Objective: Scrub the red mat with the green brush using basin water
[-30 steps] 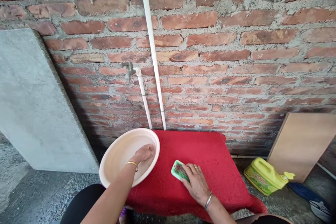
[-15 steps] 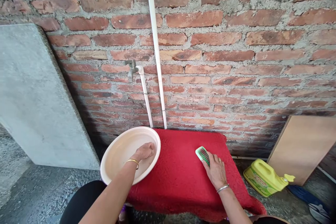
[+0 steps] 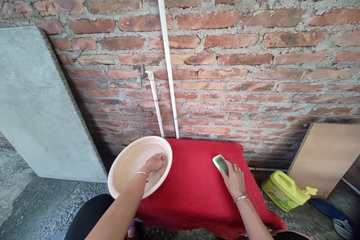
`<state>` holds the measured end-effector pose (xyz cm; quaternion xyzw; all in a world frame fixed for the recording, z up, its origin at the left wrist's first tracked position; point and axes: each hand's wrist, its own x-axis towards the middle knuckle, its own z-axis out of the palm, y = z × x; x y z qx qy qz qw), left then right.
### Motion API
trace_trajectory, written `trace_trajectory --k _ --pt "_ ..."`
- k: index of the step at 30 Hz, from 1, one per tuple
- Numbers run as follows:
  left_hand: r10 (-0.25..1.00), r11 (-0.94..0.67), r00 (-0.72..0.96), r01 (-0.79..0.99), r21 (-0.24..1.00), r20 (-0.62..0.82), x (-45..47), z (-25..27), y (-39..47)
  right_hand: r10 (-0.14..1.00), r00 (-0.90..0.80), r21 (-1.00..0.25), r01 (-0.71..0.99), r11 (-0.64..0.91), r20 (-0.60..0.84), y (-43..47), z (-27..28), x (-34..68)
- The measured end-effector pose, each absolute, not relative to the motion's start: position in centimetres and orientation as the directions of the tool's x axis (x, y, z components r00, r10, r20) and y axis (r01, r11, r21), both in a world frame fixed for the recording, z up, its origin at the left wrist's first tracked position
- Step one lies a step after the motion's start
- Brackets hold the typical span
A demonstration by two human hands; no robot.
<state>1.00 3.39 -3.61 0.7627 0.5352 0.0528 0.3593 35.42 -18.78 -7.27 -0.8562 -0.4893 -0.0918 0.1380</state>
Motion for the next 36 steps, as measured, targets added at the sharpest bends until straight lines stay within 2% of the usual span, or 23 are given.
trace_trajectory --k 5,8,13,16,18,21,25,29,33,36 --pt "0.854 -0.15 0.395 0.81 0.566 -0.338 1.1 -3.1 3.3 0.763 0.578 -0.146 0.814 -0.562 0.288 -18.1 -6.9 36.4" --pt "0.855 -0.133 0.392 0.799 0.587 -0.34 1.1 -2.9 3.2 0.792 0.546 -0.152 0.837 -0.525 0.273 -17.7 -7.0 34.6" --pt "0.865 -0.137 0.381 0.804 0.578 -0.325 1.0 -3.4 3.4 0.914 0.254 -0.202 0.959 -0.197 0.316 -17.2 -8.1 28.1" --pt "0.869 -0.156 0.386 0.808 0.568 -0.31 1.0 -3.7 3.4 0.934 0.125 -0.213 0.975 -0.055 0.334 -17.1 -8.4 26.0" --pt "0.869 -0.17 0.392 0.809 0.563 -0.3 1.0 -3.7 3.4 0.935 0.14 -0.213 0.974 -0.071 0.327 -17.0 -8.2 26.5" --pt "0.861 -0.195 0.399 0.832 0.52 -0.315 1.1 -3.4 3.3 0.908 0.28 -0.196 0.954 -0.227 0.311 -17.1 -7.7 29.7" --pt "0.852 -0.211 0.403 0.849 0.484 -0.334 1.3 -3.2 3.3 0.809 0.481 -0.149 0.876 -0.459 0.337 -17.7 -7.5 34.9" --pt "0.848 -0.223 0.418 0.839 0.495 -0.326 1.2 -3.6 3.6 0.744 0.574 -0.138 0.814 -0.564 0.342 -17.7 -7.5 36.7" --pt "0.853 -0.231 0.419 0.838 0.495 -0.31 1.1 -3.9 3.7 0.802 0.512 -0.135 0.858 -0.496 0.309 -16.7 -7.4 33.5" --pt "0.857 -0.226 0.412 0.84 0.493 -0.309 1.1 -3.8 3.6 0.895 0.333 -0.166 0.941 -0.295 0.298 -16.2 -7.6 29.6"
